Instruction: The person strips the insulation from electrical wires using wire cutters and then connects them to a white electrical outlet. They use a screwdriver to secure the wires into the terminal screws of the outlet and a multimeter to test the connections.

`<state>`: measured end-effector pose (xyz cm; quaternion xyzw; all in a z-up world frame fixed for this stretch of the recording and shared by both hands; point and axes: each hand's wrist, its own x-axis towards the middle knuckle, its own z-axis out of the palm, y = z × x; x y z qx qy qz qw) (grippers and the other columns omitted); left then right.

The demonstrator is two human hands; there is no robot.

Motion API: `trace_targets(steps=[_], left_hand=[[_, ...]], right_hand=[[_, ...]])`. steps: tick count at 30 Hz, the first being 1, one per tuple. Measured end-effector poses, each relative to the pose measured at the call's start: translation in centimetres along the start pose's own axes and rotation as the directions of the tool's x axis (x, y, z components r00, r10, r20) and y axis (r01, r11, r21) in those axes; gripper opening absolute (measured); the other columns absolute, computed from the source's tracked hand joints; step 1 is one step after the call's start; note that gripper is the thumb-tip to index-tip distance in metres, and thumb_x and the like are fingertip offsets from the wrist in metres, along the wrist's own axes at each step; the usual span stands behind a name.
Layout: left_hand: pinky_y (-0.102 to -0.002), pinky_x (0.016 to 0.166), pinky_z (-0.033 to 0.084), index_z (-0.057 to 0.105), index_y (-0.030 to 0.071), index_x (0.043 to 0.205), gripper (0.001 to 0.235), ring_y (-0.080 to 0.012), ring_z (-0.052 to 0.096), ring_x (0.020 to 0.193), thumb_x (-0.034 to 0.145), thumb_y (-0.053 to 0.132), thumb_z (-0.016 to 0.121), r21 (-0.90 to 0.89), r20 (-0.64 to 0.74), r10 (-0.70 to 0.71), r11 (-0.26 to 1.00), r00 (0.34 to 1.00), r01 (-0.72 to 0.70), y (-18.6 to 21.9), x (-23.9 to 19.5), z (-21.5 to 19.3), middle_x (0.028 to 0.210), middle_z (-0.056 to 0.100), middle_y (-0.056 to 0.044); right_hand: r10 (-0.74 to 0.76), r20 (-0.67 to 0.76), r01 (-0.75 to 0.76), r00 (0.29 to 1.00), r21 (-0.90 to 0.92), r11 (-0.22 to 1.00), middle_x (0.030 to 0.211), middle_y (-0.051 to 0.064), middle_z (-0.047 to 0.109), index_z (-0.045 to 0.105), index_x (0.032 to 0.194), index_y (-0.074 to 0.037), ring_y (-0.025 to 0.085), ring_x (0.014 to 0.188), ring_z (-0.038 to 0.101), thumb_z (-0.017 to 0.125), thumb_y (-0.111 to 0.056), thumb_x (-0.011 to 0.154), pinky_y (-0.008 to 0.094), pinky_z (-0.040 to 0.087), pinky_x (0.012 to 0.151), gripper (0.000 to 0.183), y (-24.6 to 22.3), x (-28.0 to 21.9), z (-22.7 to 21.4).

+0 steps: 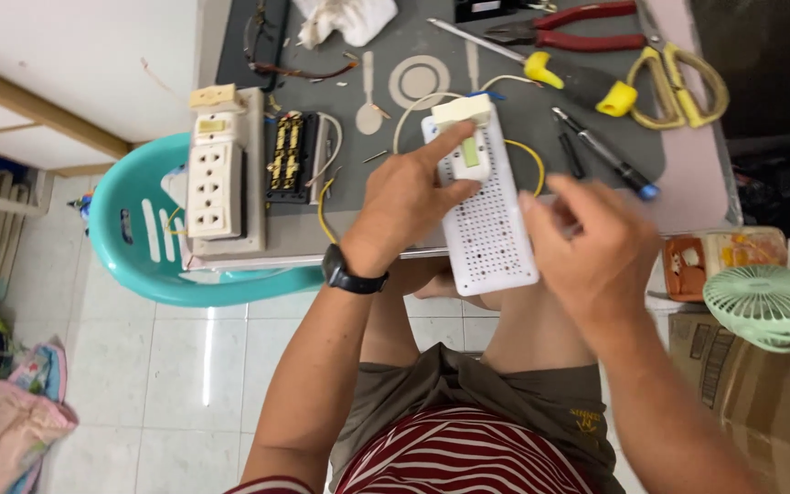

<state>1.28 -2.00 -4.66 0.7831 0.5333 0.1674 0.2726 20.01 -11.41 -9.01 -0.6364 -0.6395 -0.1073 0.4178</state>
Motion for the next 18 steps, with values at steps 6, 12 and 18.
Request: trace_targets(steps=[6, 12, 18], left_hand=[[-0.051, 0.087, 0.054, 0.044, 0.042, 0.14, 0.062, -0.0382, 0.069, 0.103, 0.083, 0.042, 0.07, 0.059, -0.009, 0.023, 0.998, 1.0, -0.023, -1.3, 0.3, 1.0, 0.1, 0.075, -0.016], [-0.05, 0.075, 0.052, 0.038, 0.04, 0.143, 0.058, -0.037, 0.069, 0.089, 0.089, 0.04, 0.057, 0.076, 0.082, 0.017, 0.997, 0.997, -0.023, -0.5, 0.3, 0.1, 0.089, 0.074, -0.014], [-0.048, 0.057, 0.049, 0.039, 0.019, 0.139, 0.056, -0.0357, 0.062, 0.067, 0.089, 0.029, 0.06, 0.236, -0.313, 0.171, 0.967, 0.934, -0.099, -0.8, -1.5, 3.6, 0.08, 0.063, -0.008]], right_hand=[[-0.094, 0.115, 0.065, 0.989, 0.231, 0.971, 0.078, 0.012, 0.065, 0.075, 0.104, -0.001, 0.03, 0.068, 0.066, 0.089, -0.013, 0.079, 0.039, 0.051, 0.056, 0.031, -2.5, 5.0, 3.0], [-0.095, 0.211, 0.037, 0.973, 0.266, 0.963, 0.074, 0.01, 0.057, 0.073, 0.119, 0.0, 0.025, 0.064, 0.054, 0.081, -0.004, 0.081, 0.039, 0.043, 0.057, 0.039, -3.9, 5.7, 3.7], [-0.122, 0.258, 0.059, 0.958, 0.238, 0.97, 0.068, 0.005, 0.052, 0.073, 0.122, 0.002, 0.017, 0.059, 0.045, 0.075, -0.001, 0.086, 0.034, 0.04, 0.059, 0.036, -3.3, 5.8, 4.1]])
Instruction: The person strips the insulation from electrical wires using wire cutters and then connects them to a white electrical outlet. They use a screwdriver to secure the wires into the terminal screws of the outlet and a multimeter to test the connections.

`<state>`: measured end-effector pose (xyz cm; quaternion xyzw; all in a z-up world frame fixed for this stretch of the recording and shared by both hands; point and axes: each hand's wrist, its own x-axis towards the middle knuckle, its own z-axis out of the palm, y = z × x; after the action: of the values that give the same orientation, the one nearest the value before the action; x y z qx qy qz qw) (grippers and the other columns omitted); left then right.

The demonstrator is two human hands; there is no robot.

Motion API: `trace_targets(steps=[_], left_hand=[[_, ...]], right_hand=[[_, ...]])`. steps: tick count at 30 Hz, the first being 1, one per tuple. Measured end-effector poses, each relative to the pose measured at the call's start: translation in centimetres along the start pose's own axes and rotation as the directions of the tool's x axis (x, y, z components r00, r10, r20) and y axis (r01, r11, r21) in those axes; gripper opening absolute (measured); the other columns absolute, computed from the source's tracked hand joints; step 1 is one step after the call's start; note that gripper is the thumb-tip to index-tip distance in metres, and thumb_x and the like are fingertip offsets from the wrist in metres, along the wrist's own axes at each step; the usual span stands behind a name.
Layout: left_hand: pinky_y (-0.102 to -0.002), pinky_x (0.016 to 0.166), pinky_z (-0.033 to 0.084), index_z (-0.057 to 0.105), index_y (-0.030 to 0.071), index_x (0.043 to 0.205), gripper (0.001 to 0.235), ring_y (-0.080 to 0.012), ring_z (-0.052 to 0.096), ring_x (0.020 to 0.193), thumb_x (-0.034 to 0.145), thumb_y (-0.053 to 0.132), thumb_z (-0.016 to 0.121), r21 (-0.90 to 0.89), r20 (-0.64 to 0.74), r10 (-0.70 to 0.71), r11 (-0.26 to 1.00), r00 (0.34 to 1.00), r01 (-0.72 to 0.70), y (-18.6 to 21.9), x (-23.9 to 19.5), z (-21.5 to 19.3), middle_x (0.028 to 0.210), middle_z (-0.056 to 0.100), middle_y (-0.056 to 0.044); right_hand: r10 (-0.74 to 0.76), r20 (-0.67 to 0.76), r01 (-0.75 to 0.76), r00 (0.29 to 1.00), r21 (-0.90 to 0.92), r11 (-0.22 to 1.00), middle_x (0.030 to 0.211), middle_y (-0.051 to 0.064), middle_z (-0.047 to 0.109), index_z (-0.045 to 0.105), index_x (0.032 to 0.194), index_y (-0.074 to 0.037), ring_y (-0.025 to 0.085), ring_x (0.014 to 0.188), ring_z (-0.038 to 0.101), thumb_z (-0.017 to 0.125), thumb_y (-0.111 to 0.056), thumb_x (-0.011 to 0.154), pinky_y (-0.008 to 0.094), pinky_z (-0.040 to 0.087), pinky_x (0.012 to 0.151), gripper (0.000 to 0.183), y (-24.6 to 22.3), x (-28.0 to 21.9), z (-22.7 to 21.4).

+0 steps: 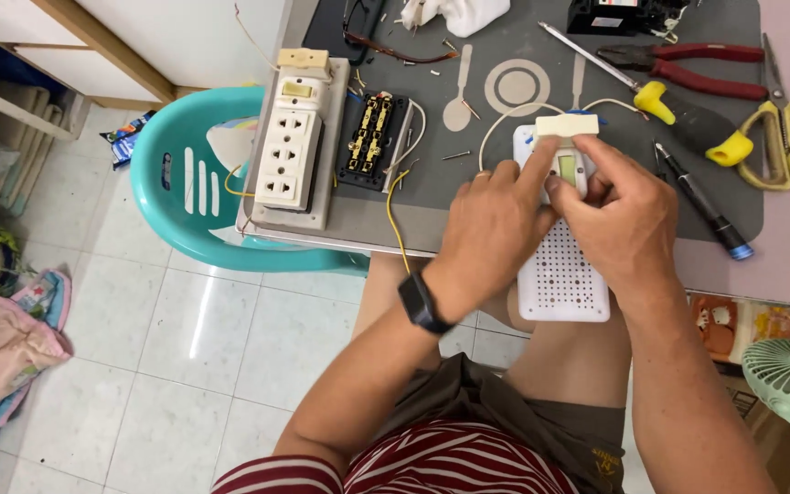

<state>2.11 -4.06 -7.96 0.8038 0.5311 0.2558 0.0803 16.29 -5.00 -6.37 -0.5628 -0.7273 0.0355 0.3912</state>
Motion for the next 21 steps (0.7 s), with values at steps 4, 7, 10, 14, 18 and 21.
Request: trace_targets(steps=[4, 7, 10, 14, 18, 21], left_hand=[[-0.045, 0.067, 0.044, 0.051, 0.009, 0.124, 0.048, -0.0343, 0.056, 0.08, 0.086, 0.032, 0.067, 0.01, -0.195, 0.008, 1.0, 0.981, -0.006, 0.9, -2.0, -0.8, 0.101, 0.057, -0.012], [-0.045, 0.069, 0.044, 0.05, 0.009, 0.126, 0.045, -0.035, 0.057, 0.086, 0.09, 0.034, 0.061, 0.005, -0.187, 0.019, 1.0, 0.982, -0.018, 0.7, -2.4, -0.3, 0.129, 0.055, -0.014], [-0.048, 0.071, 0.044, 0.048, 0.009, 0.131, 0.053, -0.0377, 0.056, 0.089, 0.086, 0.033, 0.062, -0.049, -0.153, 0.033, 0.998, 0.988, -0.041, 0.2, -2.1, 0.1, 0.141, 0.051, -0.016], [-0.048, 0.075, 0.045, 0.046, 0.009, 0.136, 0.058, -0.0375, 0.057, 0.097, 0.087, 0.036, 0.06, -0.066, -0.114, 0.063, 0.995, 0.991, -0.071, -0.7, -1.9, 0.5, 0.143, 0.052, -0.013], [-0.039, 0.077, 0.042, 0.05, 0.011, 0.139, 0.061, -0.0326, 0.06, 0.103, 0.086, 0.032, 0.071, -0.093, -0.232, 0.125, 0.984, 0.965, -0.15, -0.8, -1.9, 1.0, 0.135, 0.057, -0.016], [-0.038, 0.077, 0.041, 0.05, 0.01, 0.139, 0.058, -0.0319, 0.059, 0.103, 0.088, 0.031, 0.069, -0.1, -0.222, 0.12, 0.984, 0.968, -0.145, -0.7, -1.9, 0.9, 0.135, 0.057, -0.016]], right_hand=[[0.074, 0.017, -0.074, 0.997, -0.006, 0.997, 0.065, 0.004, 0.054, 0.068, 0.13, 0.002, 0.015, 0.053, 0.047, 0.076, -0.007, 0.086, 0.033, 0.043, 0.058, 0.046, -0.3, -0.1, 0.0], [0.022, -0.014, -0.021, 1.0, 0.03, 0.999, 0.066, 0.006, 0.05, 0.073, 0.121, 0.002, 0.016, 0.054, 0.04, 0.073, -0.002, 0.085, 0.033, 0.039, 0.056, 0.036, -0.2, -0.2, 0.4], [0.021, -0.018, -0.02, 1.0, 0.049, 0.999, 0.069, 0.005, 0.052, 0.075, 0.113, 0.001, 0.016, 0.055, 0.04, 0.071, 0.0, 0.086, 0.032, 0.038, 0.055, 0.027, 0.3, -0.3, 0.7], [0.009, -0.018, -0.008, 1.0, 0.039, 0.999, 0.065, 0.006, 0.052, 0.074, 0.112, 0.0, 0.017, 0.053, 0.042, 0.074, -0.003, 0.088, 0.034, 0.04, 0.054, 0.024, 1.1, -0.2, 0.9], [-0.003, -0.093, 0.022, 0.996, 0.202, 0.979, 0.058, 0.006, 0.05, 0.076, 0.111, -0.003, 0.024, 0.052, 0.056, 0.083, -0.009, 0.088, 0.035, 0.043, 0.049, 0.024, 1.9, -0.2, 1.2], [-0.02, -0.115, 0.045, 0.993, 0.22, 0.975, 0.064, 0.009, 0.053, 0.075, 0.11, -0.002, 0.024, 0.052, 0.055, 0.083, -0.008, 0.087, 0.034, 0.041, 0.047, 0.025, 2.0, -0.1, 1.1]])
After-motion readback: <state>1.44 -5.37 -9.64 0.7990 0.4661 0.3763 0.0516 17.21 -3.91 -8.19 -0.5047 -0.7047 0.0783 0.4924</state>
